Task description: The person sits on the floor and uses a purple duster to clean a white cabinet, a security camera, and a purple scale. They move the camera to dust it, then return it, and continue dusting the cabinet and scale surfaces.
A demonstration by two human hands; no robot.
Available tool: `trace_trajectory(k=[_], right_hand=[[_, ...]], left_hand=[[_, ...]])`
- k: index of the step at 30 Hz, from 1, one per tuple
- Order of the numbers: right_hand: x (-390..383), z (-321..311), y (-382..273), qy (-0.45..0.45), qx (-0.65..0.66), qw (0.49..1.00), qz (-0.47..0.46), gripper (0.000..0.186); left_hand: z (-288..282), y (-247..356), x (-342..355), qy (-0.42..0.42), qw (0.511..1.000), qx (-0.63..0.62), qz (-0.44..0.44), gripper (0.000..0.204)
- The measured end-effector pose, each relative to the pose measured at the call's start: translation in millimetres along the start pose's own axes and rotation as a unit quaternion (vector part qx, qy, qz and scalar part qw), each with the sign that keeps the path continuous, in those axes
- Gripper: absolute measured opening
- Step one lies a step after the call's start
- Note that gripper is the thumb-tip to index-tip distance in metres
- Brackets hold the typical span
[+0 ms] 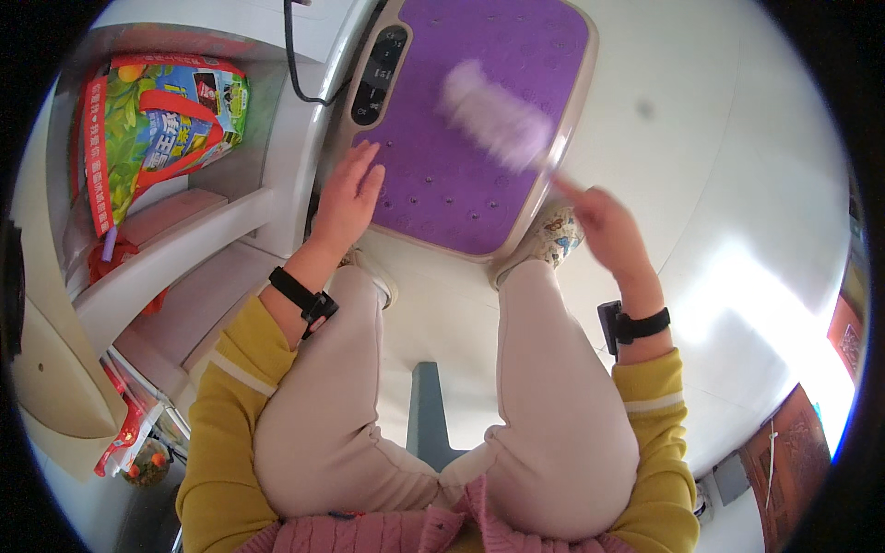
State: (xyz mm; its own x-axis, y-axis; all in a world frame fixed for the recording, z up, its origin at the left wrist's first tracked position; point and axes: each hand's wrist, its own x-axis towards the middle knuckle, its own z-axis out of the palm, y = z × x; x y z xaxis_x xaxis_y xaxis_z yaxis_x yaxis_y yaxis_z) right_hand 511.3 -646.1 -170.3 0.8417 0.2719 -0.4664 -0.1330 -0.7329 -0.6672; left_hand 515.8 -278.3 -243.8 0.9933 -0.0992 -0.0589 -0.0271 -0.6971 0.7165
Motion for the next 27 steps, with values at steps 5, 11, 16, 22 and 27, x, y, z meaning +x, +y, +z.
trace_trajectory(k=[5,11,16,22,27], right_hand=[[-19.2,-0.5,22.0,-0.125,0.009,0.992,-0.01,0.054],[-28.2,-16.0,46.3,0.06,0.042,0.993,0.09,0.055],[-47.3,-5.4,52.7,-0.133,0.064,0.988,0.045,0.054],[-48.1,-13.6,65.8,0.007,0.085,0.995,0.043,0.052],[-48.6,0.3,66.4,-0.154,0.088,0.984,0.019,0.049]], left_hand=[[7.7,10.1,-0.9,-0.093,0.994,0.05,-0.023,0.043],[18.8,19.0,-1.9,-0.125,0.985,0.119,-0.018,0.046],[25.1,26.4,-4.5,-0.136,0.974,0.178,-0.008,0.047],[27.9,27.5,-5.6,-0.163,0.961,0.224,-0.006,0.048],[27.7,27.7,-6.8,-0.164,0.961,0.221,-0.01,0.051]])
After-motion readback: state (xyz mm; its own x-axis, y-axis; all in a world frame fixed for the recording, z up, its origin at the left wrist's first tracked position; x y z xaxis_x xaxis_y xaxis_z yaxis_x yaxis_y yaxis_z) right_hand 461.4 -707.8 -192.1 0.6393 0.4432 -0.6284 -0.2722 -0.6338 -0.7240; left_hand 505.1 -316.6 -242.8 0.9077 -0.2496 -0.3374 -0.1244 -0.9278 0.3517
